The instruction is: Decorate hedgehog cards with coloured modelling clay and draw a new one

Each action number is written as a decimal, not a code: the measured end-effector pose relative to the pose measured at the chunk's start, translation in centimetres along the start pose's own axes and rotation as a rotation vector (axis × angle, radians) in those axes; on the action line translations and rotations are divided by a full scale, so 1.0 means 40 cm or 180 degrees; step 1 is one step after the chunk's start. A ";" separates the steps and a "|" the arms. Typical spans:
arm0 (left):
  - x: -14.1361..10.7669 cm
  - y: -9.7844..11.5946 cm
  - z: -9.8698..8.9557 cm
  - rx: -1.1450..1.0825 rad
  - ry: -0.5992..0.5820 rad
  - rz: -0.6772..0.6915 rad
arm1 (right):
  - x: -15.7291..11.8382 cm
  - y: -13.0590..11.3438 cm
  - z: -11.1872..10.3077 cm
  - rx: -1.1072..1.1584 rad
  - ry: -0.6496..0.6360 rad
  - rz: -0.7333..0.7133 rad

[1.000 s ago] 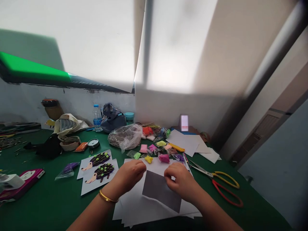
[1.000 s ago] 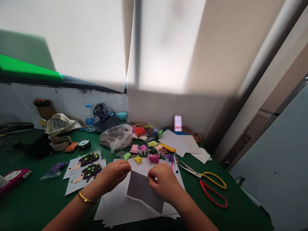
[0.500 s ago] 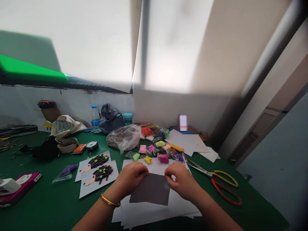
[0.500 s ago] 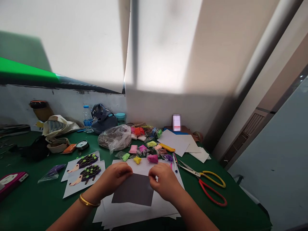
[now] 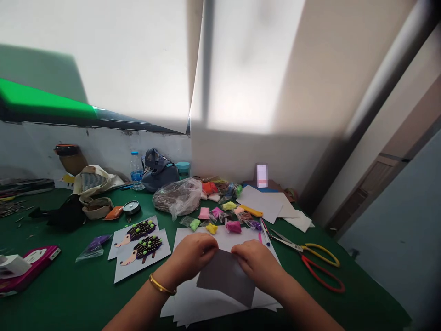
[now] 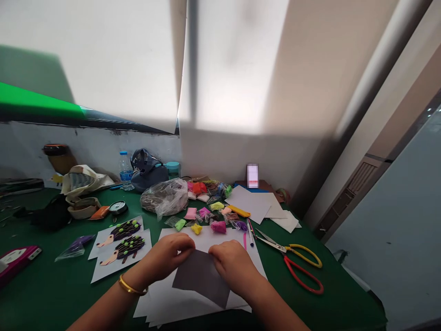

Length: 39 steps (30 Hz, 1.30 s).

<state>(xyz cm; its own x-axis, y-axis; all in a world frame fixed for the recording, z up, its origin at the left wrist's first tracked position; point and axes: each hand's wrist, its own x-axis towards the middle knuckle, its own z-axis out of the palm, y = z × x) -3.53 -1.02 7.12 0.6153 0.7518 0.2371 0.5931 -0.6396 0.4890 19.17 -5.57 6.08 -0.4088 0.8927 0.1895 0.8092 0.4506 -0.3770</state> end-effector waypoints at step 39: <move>0.001 -0.011 0.179 -0.5383 0.1343 -0.2277 | -0.310 0.451 -0.041 -0.1146 -0.0310 0.2457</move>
<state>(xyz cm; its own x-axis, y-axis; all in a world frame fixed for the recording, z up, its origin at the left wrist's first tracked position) -0.06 -1.86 0.88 0.2097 0.9226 -0.3237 -0.5845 0.3837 0.7150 39.53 -8.51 -1.59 0.2905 0.9529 -0.0867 0.9537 -0.2957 -0.0545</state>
